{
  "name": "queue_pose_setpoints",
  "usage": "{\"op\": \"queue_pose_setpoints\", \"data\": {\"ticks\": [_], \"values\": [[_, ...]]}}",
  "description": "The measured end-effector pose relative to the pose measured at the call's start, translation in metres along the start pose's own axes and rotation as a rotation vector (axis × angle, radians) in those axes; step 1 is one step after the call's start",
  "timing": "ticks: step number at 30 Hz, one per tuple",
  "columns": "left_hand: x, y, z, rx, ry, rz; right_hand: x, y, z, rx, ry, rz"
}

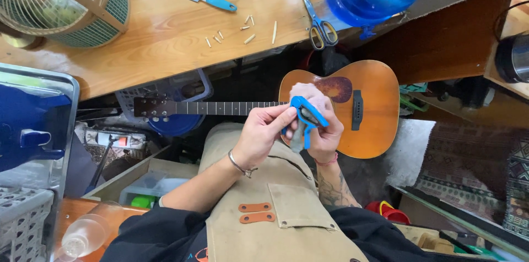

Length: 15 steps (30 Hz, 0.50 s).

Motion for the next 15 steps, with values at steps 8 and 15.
{"op": "queue_pose_setpoints", "data": {"ticks": [8, 15], "values": [[-0.017, -0.011, -0.013, 0.042, -0.084, 0.024, 0.013, -0.01, -0.021, 0.017, -0.044, 0.256], [-0.016, -0.013, -0.019, 0.099, -0.061, 0.023, -0.036, 0.025, -0.052, 0.017, -0.349, 0.675]]}}
Point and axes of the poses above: each hand's wrist, its own z-axis towards the middle knuckle, its own y-axis out of the back of the hand, x = y × z, the point moved 6 cm from there along z, towards the middle knuckle, and after that the axes turned 13 degrees about -x, right-handed, at the moved point
